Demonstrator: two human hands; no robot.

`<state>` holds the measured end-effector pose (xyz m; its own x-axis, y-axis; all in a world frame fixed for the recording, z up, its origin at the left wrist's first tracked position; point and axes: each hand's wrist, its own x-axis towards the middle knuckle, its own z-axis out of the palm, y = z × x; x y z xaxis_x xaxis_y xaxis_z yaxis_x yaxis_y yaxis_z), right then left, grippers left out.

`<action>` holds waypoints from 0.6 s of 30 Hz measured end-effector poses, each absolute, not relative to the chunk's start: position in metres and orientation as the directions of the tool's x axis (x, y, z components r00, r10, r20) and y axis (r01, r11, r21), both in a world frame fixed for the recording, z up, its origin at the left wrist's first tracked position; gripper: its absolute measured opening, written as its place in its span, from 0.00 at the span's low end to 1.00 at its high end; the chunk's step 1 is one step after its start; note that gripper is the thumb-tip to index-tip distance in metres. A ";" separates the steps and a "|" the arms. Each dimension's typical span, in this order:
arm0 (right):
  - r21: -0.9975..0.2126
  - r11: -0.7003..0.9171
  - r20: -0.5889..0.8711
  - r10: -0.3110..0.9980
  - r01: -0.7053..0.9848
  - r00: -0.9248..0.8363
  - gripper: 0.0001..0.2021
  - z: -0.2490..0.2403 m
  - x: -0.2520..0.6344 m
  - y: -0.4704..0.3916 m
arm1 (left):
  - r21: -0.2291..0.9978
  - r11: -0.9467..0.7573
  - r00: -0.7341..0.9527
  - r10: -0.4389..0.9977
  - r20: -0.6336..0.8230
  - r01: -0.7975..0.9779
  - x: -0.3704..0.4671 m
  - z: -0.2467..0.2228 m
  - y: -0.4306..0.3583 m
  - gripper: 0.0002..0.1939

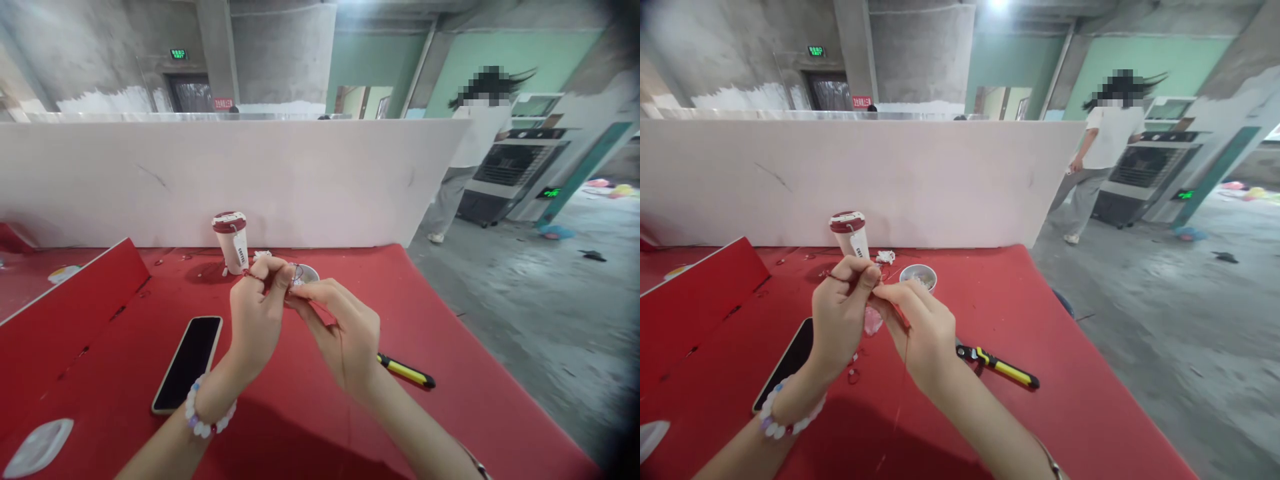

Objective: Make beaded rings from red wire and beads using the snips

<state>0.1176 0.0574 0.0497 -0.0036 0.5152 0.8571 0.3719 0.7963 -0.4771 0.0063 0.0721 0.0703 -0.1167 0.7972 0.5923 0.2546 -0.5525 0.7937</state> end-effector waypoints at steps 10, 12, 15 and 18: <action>0.006 0.841 0.963 0.142 0.541 -0.231 0.18 0.047 0.142 0.070 | 0.813 -0.575 -0.026 0.815 0.579 0.093 0.008 0.072 0.069 0.09; 0.079 0.838 0.952 0.097 0.540 -0.290 0.18 0.050 0.148 0.070 | 0.826 -0.559 0.021 0.829 0.559 0.079 0.008 0.072 0.069 0.10; 0.078 0.839 0.955 0.091 0.539 -0.281 0.15 0.056 0.151 0.067 | 0.830 -0.545 0.054 0.838 0.543 0.116 0.007 0.072 0.068 0.11; -0.029 0.847 0.972 0.147 0.531 -0.181 0.12 0.064 0.151 0.061 | 0.828 -0.530 0.036 0.845 0.533 0.183 0.008 0.072 0.066 0.12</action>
